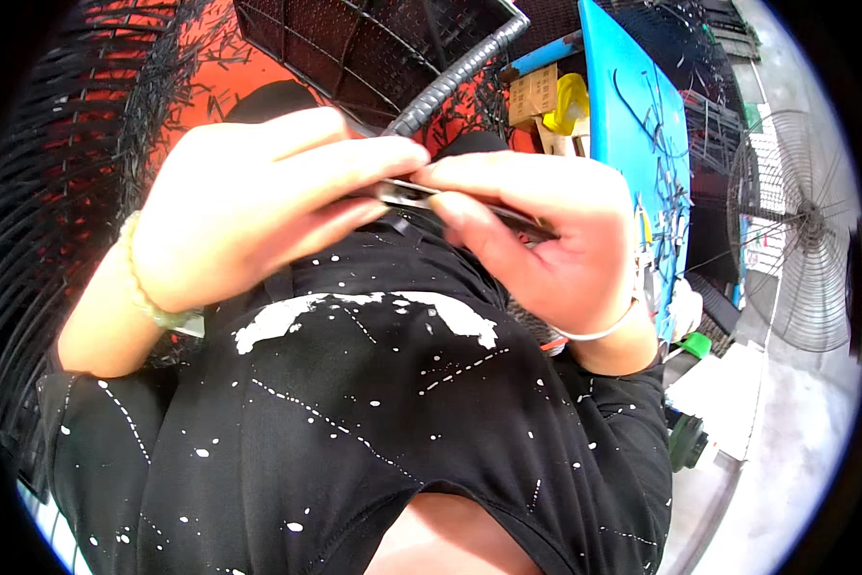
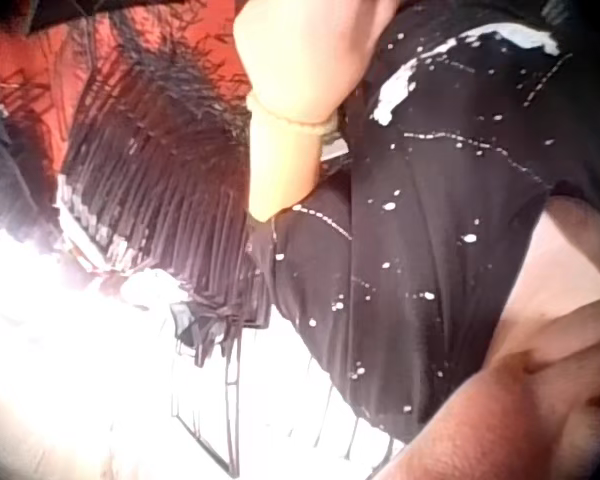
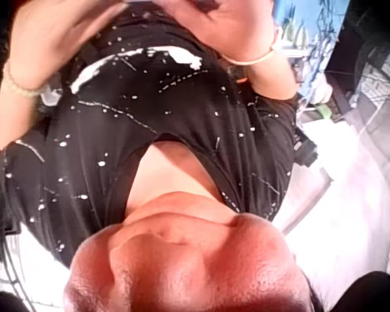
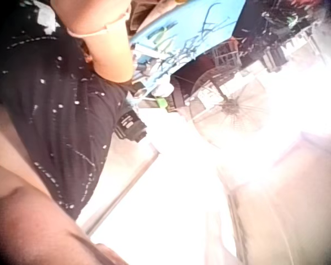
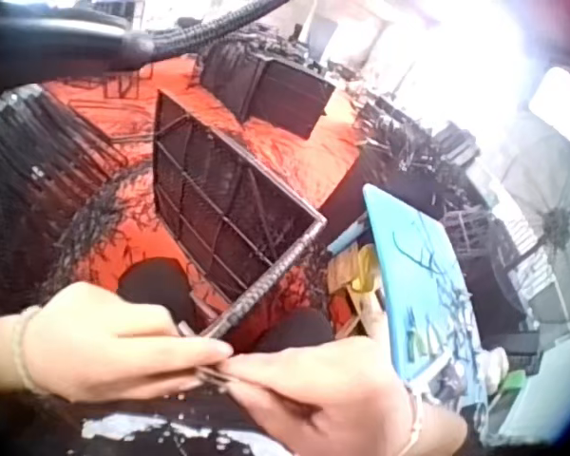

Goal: The person uses a knife to strip the end of a black cable and then slides a black plastic connector onto it. They repeat this process with another cable, inserting the stripped ends into the connector and securing them.

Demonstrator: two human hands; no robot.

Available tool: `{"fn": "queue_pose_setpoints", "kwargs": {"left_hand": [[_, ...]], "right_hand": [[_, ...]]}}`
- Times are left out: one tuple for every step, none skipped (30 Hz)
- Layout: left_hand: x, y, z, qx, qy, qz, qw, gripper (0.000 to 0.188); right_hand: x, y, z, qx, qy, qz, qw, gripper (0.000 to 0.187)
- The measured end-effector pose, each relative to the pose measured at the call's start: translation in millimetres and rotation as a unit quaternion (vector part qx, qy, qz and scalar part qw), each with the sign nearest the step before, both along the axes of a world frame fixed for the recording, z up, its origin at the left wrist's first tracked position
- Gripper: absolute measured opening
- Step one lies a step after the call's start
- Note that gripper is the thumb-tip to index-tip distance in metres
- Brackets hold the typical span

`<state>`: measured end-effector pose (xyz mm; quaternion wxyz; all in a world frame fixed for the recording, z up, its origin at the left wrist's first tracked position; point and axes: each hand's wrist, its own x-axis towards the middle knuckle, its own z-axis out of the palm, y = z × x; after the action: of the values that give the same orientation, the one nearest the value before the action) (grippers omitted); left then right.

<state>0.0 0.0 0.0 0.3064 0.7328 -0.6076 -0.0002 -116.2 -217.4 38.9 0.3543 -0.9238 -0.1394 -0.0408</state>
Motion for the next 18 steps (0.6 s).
{"fn": "queue_pose_setpoints", "kwargs": {"left_hand": [[0.3,8.3,-4.0,0.007,0.017,0.008,1.0,0.043],[-1.0,16.3,-10.5,-0.034,0.063,0.042,0.997,0.041],[6.5,30.1,-17.5,-0.067,0.092,0.053,0.992,0.039],[9.5,43.9,-22.7,-0.064,0.128,0.079,0.987,0.038],[11.4,57.4,-29.0,-0.061,0.164,0.103,0.979,0.037],[13.7,69.4,-34.3,-0.048,0.158,0.118,0.979,0.036],[11.4,76.0,-37.6,-0.028,0.15,0.13,0.98,0.036],[9.2,81.5,-40.0,-0.009,0.143,0.14,0.98,0.035],[9.0,86.4,-40.8,0.013,0.132,0.147,0.98,0.035],[8.8,85.5,-41.6,0.007,0.111,0.143,0.983,0.033],[9.6,83.8,-41.3,0.018,0.088,0.132,0.987,0.033],[11.9,82.4,-38.7,0.03,0.061,0.121,0.99,0.032],[13.7,80.1,-36.8,0.043,0.034,0.109,0.993,0.032],[13.4,76.0,-37.9,0.018,0.037,0.106,0.994,0.03],[14.6,75.7,-37.1,0.021,0.033,0.104,0.994,0.031],[15.9,75.4,-36.4,0.025,0.03,0.102,0.994,0.031],[17.3,74.9,-35.7,0.029,0.027,0.099,0.994,0.031],[16.9,75.7,-34.3,0.033,0.039,0.105,0.993,0.031]], "right_hand": [[0.2,1.9,2.3,0.053,0.08,-0.036,0.995,0.034],[0.9,-2.8,4.2,0.118,0.098,-0.041,0.987,0.036],[1.5,1.0,1.8,0.2,0.135,-0.081,0.967,0.039],[1.5,-8.9,-8.2,0.234,0.114,-0.08,0.962,0.036],[0.3,-20.4,-18.5,0.268,0.092,-0.079,0.956,0.034],[-3.8,-23.8,-28.2,0.228,0.105,-0.082,0.965,0.031],[-7.7,-25.1,-39.7,0.191,0.119,-0.067,0.972,0.03],[-11.1,-21.5,-51.5,0.192,0.138,-0.061,0.97,0.03],[-12.7,-13.2,-61.4,0.196,0.153,-0.057,0.967,0.03],[-12.5,-7.4,-67.3,0.175,0.143,-0.039,0.973,0.032],[-12.4,-2.4,-71.6,0.153,0.133,-0.023,0.979,0.035],[-10.4,1.8,-76.0,0.134,0.113,-0.008,0.985,0.036],[-8.0,3.5,-80.6,0.127,0.088,-0.001,0.988,0.035],[-5.5,4.0,-85.3,0.12,0.064,0.006,0.991,0.035],[-3.5,5.2,-87.3,0.112,0.037,0.011,0.993,0.034],[-2.5,8.1,-87.3,0.127,0.034,-0.004,0.991,0.03],[-2.0,9.8,-88.5,0.14,0.032,-0.011,0.99,0.029],[-2.2,10.9,-91.5,0.155,0.031,-0.017,0.987,0.029]]}}
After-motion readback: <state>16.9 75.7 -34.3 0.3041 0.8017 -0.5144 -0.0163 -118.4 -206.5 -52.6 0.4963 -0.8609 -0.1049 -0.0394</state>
